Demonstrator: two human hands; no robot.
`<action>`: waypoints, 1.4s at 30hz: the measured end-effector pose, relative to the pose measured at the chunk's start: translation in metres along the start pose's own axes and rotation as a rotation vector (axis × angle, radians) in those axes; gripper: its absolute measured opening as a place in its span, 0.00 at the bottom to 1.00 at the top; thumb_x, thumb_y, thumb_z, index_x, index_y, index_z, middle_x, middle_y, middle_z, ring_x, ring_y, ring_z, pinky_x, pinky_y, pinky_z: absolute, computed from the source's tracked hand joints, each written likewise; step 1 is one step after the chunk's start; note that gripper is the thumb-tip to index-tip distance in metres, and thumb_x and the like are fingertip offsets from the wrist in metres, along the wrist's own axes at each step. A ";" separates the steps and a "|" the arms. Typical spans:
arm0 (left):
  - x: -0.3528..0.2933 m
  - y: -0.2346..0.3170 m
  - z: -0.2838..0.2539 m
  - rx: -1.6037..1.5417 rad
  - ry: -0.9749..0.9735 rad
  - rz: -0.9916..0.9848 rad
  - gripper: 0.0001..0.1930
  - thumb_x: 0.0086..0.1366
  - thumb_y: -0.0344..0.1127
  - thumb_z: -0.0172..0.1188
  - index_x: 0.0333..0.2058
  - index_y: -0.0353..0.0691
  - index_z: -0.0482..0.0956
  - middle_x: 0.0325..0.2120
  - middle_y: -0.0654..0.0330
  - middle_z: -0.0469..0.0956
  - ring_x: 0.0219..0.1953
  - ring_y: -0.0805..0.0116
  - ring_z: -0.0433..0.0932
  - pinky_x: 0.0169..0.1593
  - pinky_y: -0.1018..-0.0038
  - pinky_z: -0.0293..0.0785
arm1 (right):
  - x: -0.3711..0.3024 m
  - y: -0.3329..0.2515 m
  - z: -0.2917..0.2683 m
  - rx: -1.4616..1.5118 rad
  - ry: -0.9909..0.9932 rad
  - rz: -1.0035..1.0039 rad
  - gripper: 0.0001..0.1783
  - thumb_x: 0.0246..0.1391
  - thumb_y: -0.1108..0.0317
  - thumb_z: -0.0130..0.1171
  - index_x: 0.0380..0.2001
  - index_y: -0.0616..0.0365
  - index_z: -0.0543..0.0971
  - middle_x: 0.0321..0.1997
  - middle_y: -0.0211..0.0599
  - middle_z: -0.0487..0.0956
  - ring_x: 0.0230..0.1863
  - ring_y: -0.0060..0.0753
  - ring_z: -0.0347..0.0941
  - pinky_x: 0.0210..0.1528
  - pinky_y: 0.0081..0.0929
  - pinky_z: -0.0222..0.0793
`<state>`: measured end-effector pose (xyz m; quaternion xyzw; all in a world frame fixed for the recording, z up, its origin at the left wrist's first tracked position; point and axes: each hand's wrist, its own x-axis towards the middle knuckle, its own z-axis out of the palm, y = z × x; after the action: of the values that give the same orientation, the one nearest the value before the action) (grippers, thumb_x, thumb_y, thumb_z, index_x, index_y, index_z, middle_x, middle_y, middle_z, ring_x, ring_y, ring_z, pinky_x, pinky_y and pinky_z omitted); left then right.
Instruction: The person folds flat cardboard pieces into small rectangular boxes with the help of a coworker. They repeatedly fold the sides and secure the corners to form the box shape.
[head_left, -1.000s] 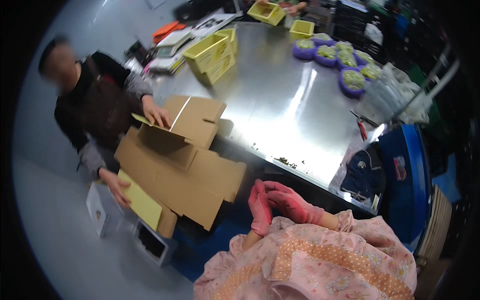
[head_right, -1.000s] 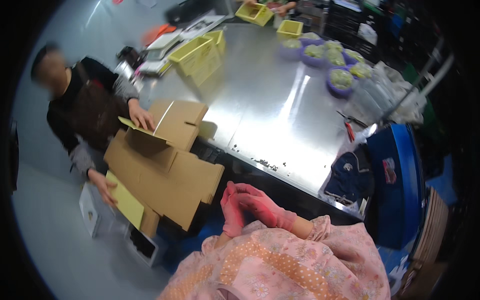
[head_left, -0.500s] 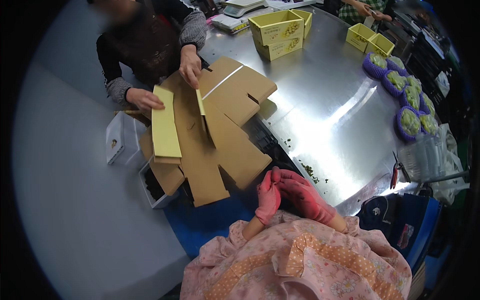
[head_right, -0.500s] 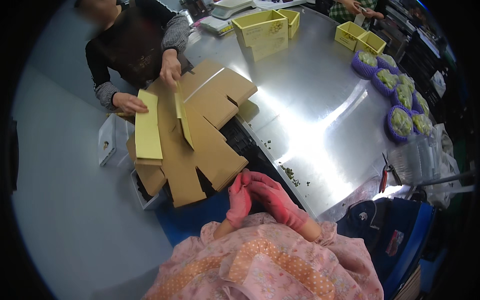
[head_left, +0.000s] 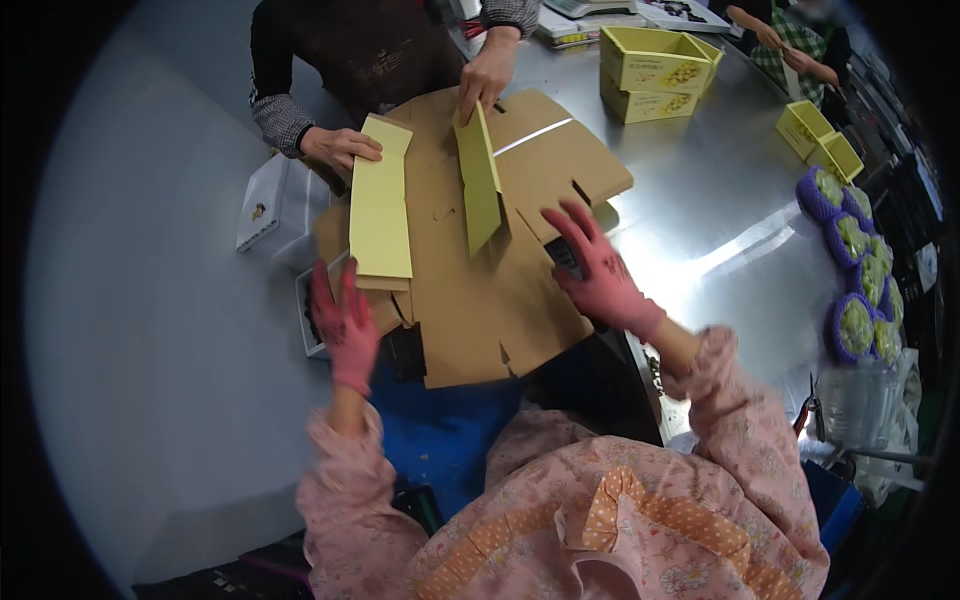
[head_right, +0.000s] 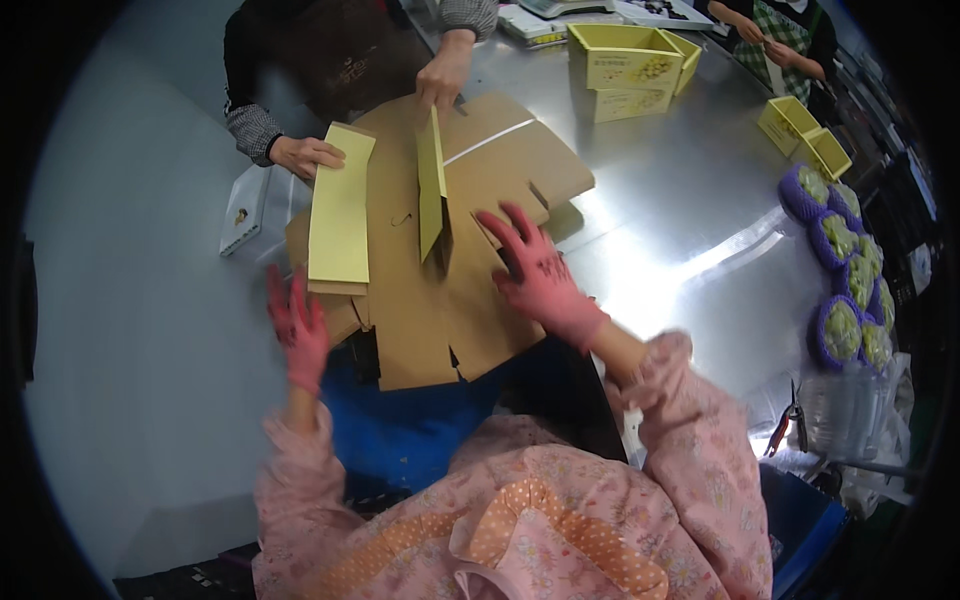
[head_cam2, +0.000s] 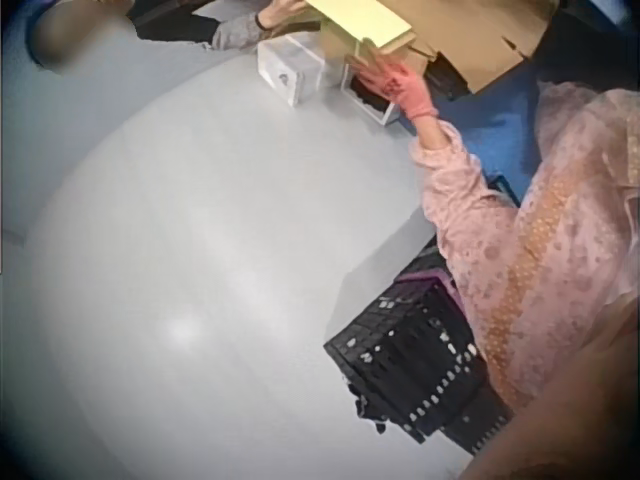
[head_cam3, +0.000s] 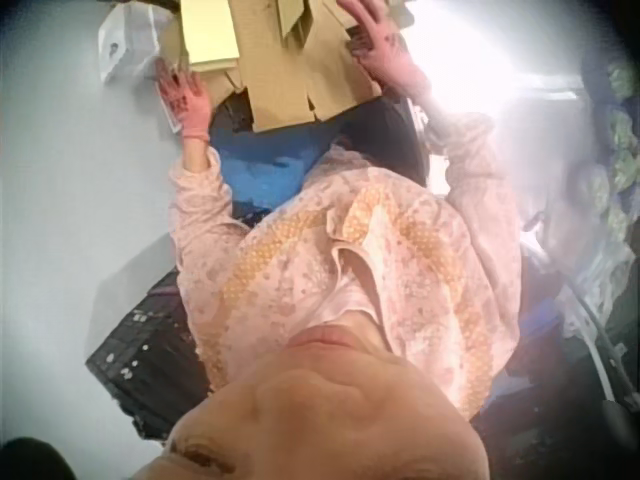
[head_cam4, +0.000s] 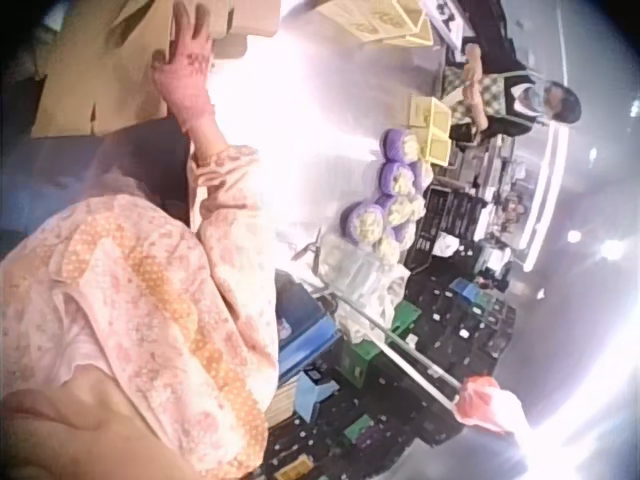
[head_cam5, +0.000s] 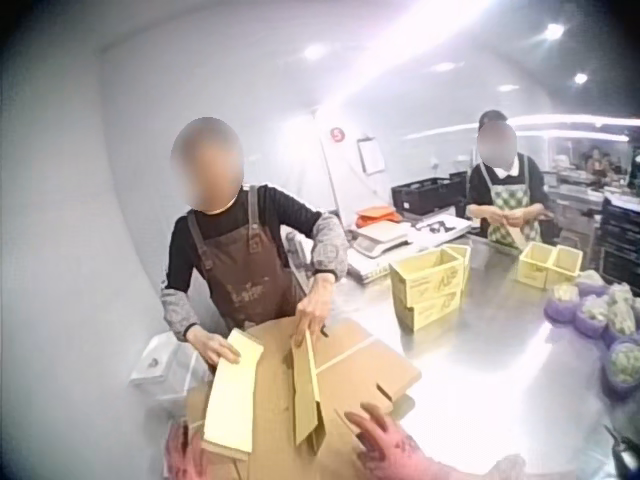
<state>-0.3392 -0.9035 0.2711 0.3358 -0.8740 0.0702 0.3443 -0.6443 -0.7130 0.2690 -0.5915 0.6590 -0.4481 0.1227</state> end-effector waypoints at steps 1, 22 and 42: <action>0.012 -0.028 0.006 0.072 -0.027 0.035 0.37 0.53 0.29 0.64 0.63 0.53 0.65 0.64 0.49 0.59 0.66 0.48 0.57 0.68 0.52 0.52 | 0.024 0.012 0.008 -0.185 0.028 -0.117 0.45 0.42 0.73 0.65 0.65 0.41 0.62 0.71 0.46 0.55 0.69 0.58 0.51 0.68 0.48 0.53; 0.103 -0.068 0.068 -0.235 -0.241 0.448 0.18 0.43 0.43 0.72 0.27 0.40 0.74 0.27 0.58 0.72 0.42 0.52 0.73 0.53 0.55 0.68 | 0.185 0.026 0.076 -0.169 -0.248 -0.818 0.17 0.40 0.56 0.69 0.27 0.51 0.73 0.28 0.28 0.72 0.38 0.39 0.70 0.57 0.48 0.66; 0.100 -0.025 0.074 -0.206 -0.317 0.305 0.10 0.48 0.42 0.66 0.28 0.46 0.79 0.20 0.63 0.77 0.28 0.61 0.75 0.48 0.63 0.64 | 0.057 0.010 0.079 -0.099 -0.691 -0.501 0.46 0.38 0.63 0.63 0.65 0.47 0.61 0.68 0.50 0.58 0.69 0.56 0.53 0.70 0.57 0.46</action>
<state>-0.4182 -1.0027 0.2776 0.1701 -0.9602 -0.0217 0.2205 -0.6119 -0.8001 0.2373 -0.8539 0.4358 -0.2075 0.1947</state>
